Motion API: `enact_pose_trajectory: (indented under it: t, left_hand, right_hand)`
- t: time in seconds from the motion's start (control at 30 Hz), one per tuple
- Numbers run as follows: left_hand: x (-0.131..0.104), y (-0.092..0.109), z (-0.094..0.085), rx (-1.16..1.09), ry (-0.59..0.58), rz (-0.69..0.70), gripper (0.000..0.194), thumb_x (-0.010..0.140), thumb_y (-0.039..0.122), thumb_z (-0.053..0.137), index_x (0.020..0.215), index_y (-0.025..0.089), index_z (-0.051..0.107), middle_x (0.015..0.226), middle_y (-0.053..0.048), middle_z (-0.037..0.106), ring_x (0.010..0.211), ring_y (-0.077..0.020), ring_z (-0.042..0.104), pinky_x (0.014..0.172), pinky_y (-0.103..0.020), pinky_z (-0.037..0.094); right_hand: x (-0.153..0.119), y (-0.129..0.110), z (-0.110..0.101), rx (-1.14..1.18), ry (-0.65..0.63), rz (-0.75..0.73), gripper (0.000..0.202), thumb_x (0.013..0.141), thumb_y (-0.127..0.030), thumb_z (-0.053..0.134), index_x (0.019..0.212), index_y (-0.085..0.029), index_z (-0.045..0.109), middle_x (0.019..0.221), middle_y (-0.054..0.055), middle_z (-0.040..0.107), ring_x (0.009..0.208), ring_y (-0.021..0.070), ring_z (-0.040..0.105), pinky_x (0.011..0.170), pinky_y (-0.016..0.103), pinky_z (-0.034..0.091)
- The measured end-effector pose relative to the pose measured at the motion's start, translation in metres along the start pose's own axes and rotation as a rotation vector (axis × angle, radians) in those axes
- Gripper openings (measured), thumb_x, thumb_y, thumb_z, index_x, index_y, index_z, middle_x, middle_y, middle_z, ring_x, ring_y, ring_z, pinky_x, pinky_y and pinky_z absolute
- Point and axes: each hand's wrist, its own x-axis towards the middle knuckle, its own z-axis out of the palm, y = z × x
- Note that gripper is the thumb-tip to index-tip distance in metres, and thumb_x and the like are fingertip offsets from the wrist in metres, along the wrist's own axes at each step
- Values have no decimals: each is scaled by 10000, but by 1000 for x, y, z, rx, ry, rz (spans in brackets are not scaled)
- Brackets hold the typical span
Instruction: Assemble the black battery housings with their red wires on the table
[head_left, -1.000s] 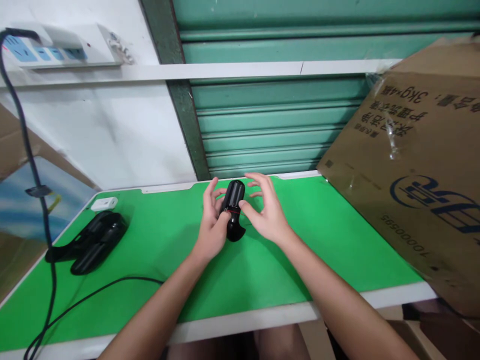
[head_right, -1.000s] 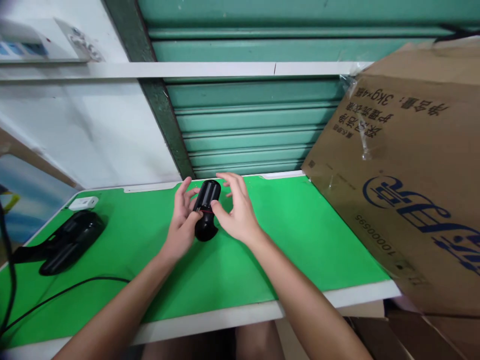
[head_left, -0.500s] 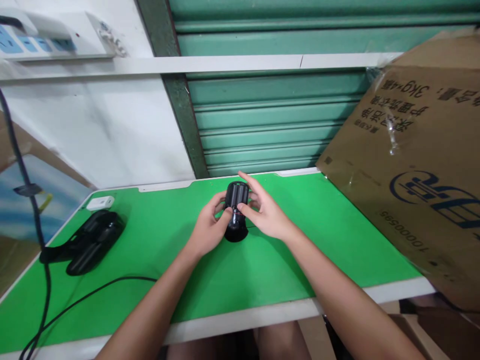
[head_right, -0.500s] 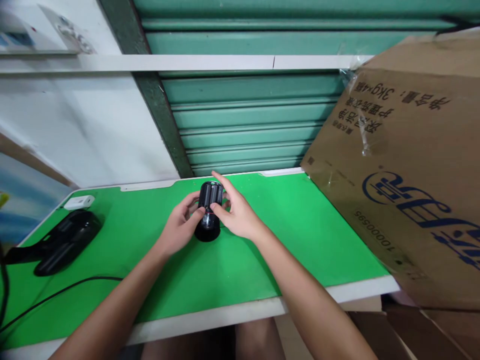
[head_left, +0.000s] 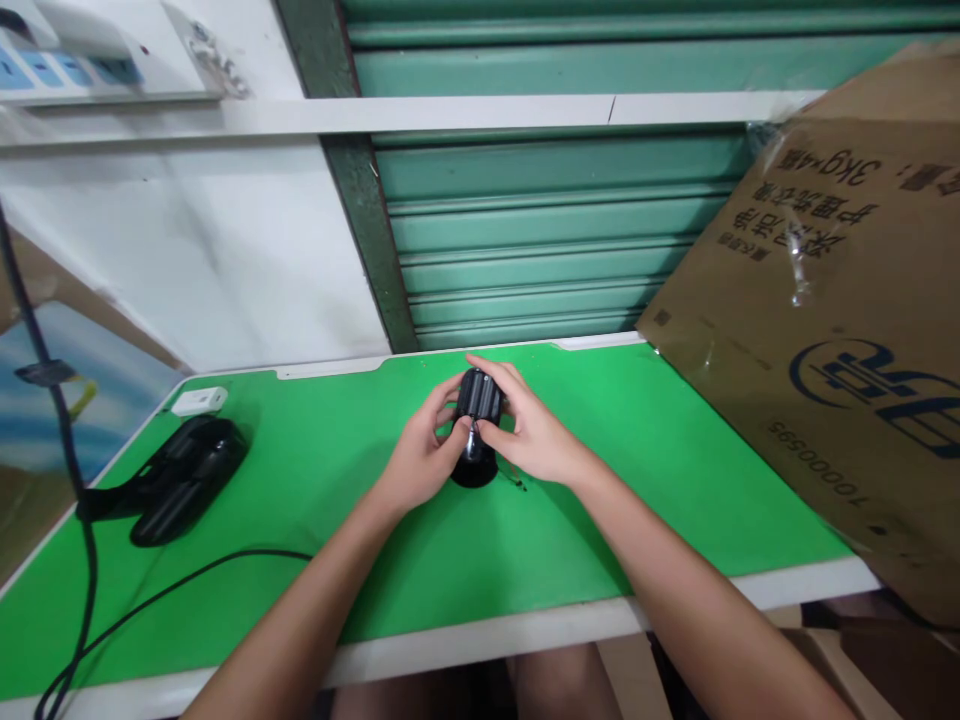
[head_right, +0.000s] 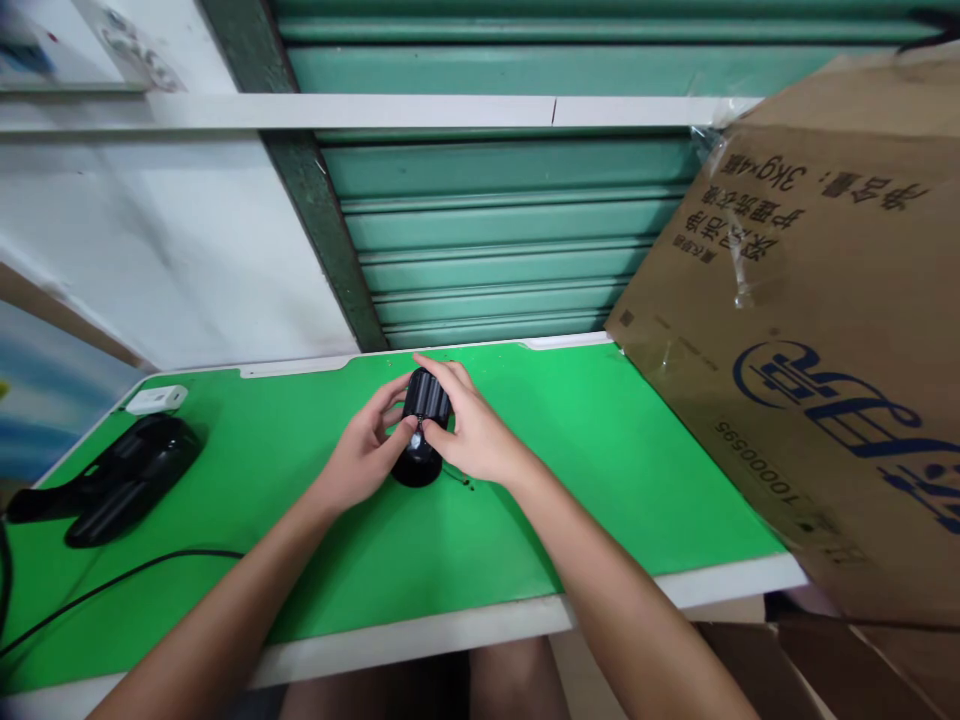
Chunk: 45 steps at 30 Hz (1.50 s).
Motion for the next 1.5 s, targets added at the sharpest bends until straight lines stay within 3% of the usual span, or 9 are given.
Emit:
enact_pose_trajectory:
  t: [0.33,0.83,1.03,1.23,1.37,1.5]
  left_hand:
    - [0,0,0,51,-10,38,547,996,417,553,1475,184,423,1534,-187,494,1293,-272,612,943,-342,590]
    - [0,-7,5,153,50,128,469,997,326,531,1441,192,458,1486,-154,557,1335,-245,589,1144,-424,468]
    - [0,-2,5,91,56,25,475,967,283,523,1434,205,482,1469,-121,575,1336,-256,575,1171,-459,425]
    - [2,-3,4,-5,33,-63,511,947,416,616,1402,231,474,1441,-128,554,1216,-259,636,984,-406,554]
    - [4,-9,-4,-22,-59,-15,557,931,417,663,1417,247,449,1420,-134,553,1263,-252,606,1050,-426,531]
    - [2,-2,1,4,-55,40,589,911,427,688,1418,224,467,1445,-161,530,1312,-274,574,1068,-450,533]
  right_hand:
    - [-1,1,8,50,50,5,674,895,-143,562,1529,-267,369,1445,109,445,1372,220,488,1200,433,408]
    - [0,4,14,-6,91,-14,625,842,-80,533,1426,-255,393,1387,98,466,1357,203,480,1224,425,355]
    - [1,9,16,51,97,-1,635,825,-71,526,1419,-262,408,1391,89,476,1348,196,502,1202,409,386]
    - [0,8,3,71,13,37,635,857,-141,562,1468,-271,446,1455,90,484,1385,210,482,1184,428,401]
    - [3,16,-6,184,-26,125,605,855,-198,603,1447,-250,492,1421,87,577,1269,219,587,1125,441,455]
    - [10,8,-6,309,41,177,597,768,-282,725,1338,-231,554,1273,84,679,1125,217,663,1063,412,498]
